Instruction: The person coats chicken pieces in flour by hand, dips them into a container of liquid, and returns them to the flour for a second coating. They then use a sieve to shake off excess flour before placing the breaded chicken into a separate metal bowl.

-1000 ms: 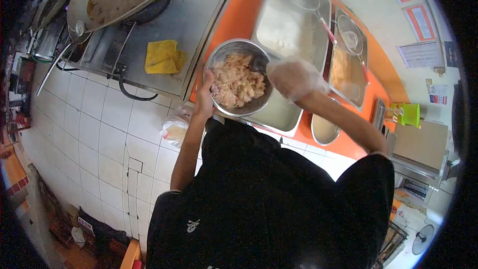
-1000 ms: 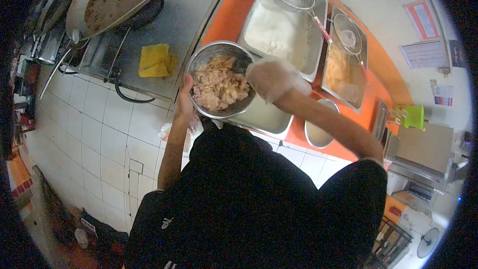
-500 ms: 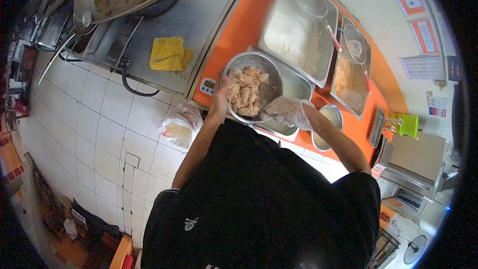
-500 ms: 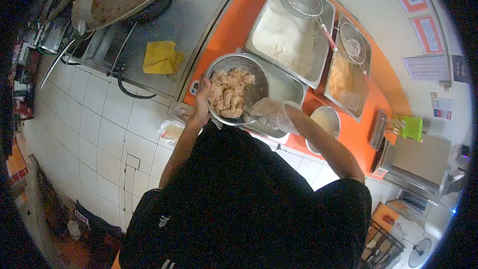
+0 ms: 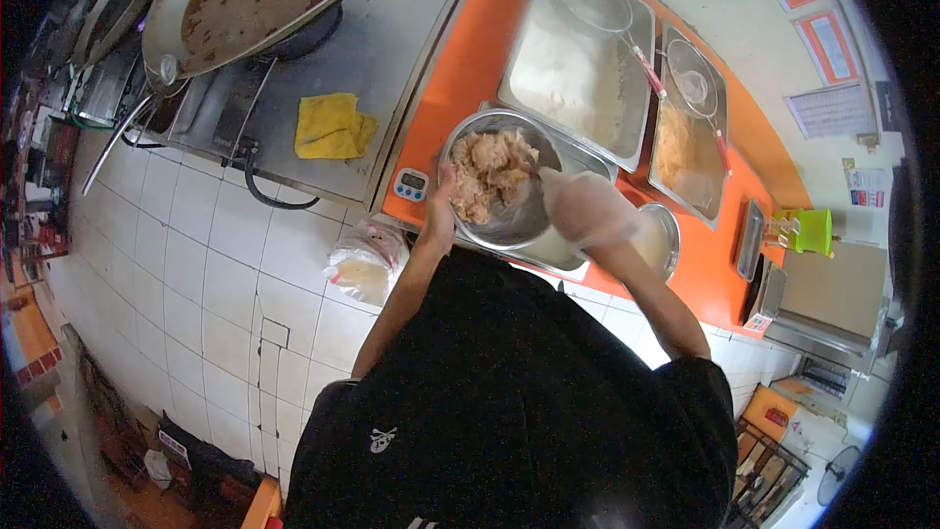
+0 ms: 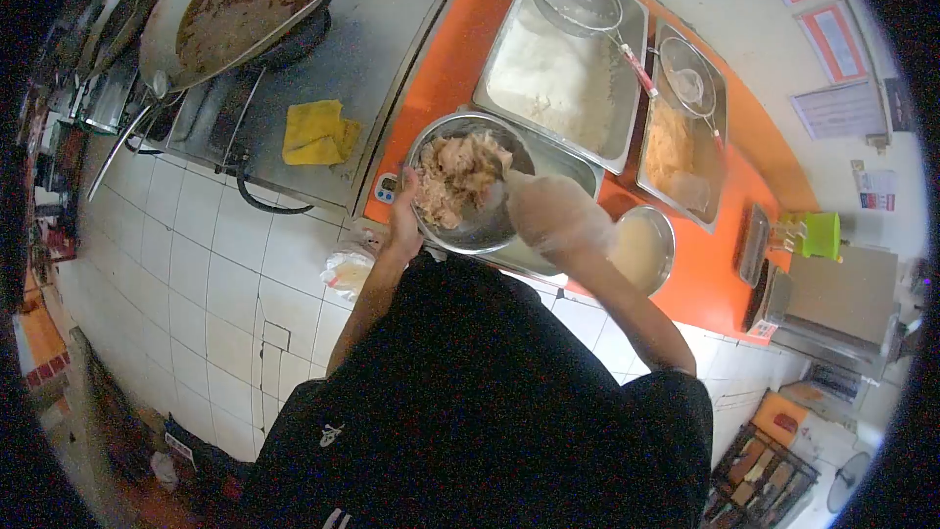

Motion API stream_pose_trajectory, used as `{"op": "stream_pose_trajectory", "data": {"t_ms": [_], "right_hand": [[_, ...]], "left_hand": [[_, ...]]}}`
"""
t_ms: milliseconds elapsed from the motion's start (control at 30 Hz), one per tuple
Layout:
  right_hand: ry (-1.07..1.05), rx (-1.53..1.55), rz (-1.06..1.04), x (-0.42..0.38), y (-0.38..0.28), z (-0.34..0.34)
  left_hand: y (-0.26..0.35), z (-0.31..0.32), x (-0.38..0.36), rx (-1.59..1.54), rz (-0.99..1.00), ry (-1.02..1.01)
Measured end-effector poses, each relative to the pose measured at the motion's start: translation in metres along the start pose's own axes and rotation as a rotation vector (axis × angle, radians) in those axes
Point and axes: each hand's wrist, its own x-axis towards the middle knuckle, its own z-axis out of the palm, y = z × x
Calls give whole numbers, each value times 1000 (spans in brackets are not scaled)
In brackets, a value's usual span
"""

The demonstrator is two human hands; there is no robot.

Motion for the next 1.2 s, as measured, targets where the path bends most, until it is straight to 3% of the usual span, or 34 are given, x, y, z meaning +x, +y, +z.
{"op": "stream_pose_trajectory", "data": {"t_ms": [33, 167, 267, 300, 367, 433, 533, 633, 733, 833, 933, 1067, 1100, 1200], "right_hand": [[-136, -175, 178, 2, -19, -12], [-293, -209, 96, 4, -26, -8], [-237, -233, 41, -2, -24, -44], [-329, -301, -31, 5, -25, -39], [-295, -221, -117, 7, -25, -7], [-295, -255, -85, 6, -19, -1], [-371, -220, 67, 10, -36, -65], [-308, -143, 27, 8, -41, -22], [-330, -125, 24, 9, -37, -32], [-389, -194, 21, 22, -28, -11], [-311, -210, 54, 20, -19, -10], [-172, -132, -50, 22, -23, -18], [-331, -207, 34, 34, -24, -19], [-383, -53, 84, 5, -33, -47]], "left_hand": [[-5, 1, 1, -4, -9, -2], [-9, -2, 1, -152, -22, -18], [2, 3, -5, -184, -33, 38], [6, 5, -8, -170, -37, 70], [5, 6, -8, -171, -33, 105], [6, 5, 4, -191, -4, 56], [-7, -9, 6, -230, -4, -24], [4, 4, -1, -284, -82, 7], [-3, -8, 5, -253, 49, 12], [-11, -8, 13, -150, 37, 27], [-4, 0, 12, -214, 71, 6], [-7, -5, 7, -307, -73, -34], [-10, -9, 9, -329, -82, -96], [1, 5, 4, -175, 19, 130]]}}
